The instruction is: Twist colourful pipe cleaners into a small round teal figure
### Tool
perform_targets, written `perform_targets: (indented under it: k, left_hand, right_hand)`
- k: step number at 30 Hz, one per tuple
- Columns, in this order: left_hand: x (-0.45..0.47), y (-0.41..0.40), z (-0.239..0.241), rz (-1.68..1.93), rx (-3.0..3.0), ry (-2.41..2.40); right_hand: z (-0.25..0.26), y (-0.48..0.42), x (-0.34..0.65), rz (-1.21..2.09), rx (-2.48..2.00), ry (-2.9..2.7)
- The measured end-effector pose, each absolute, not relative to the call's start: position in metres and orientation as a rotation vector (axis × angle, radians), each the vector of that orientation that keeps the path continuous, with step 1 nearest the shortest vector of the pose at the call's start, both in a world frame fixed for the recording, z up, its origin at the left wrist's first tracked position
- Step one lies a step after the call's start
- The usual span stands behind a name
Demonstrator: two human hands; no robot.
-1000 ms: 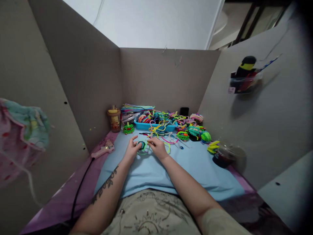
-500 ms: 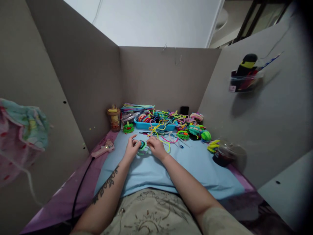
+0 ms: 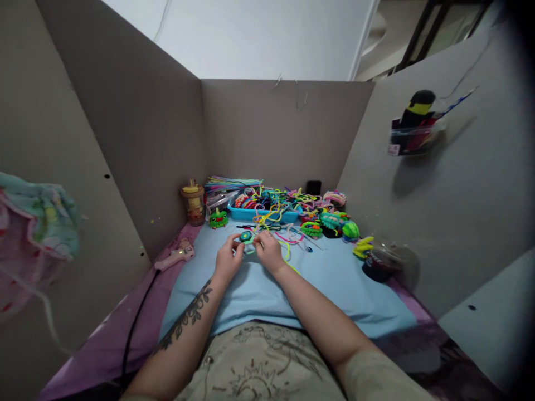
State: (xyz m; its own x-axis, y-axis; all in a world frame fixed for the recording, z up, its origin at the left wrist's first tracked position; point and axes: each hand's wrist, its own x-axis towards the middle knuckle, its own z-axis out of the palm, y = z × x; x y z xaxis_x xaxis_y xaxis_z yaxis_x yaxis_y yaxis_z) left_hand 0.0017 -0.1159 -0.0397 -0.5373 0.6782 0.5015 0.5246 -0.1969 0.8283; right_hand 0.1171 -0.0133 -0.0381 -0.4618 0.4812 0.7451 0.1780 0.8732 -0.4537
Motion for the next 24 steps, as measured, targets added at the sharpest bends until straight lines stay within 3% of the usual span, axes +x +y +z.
perform_targets:
  k: [10,24]
  left_hand:
    - [0.007,-0.072,-0.025,1.759,0.822,1.424]
    - [0.002,-0.068,-0.033,1.909,1.084,1.332]
  right_hand:
    - [-0.043,-0.001,0.118,0.486,-0.389,-1.976]
    - [-0.042,0.0,0.116,0.646,-0.5,-1.943]
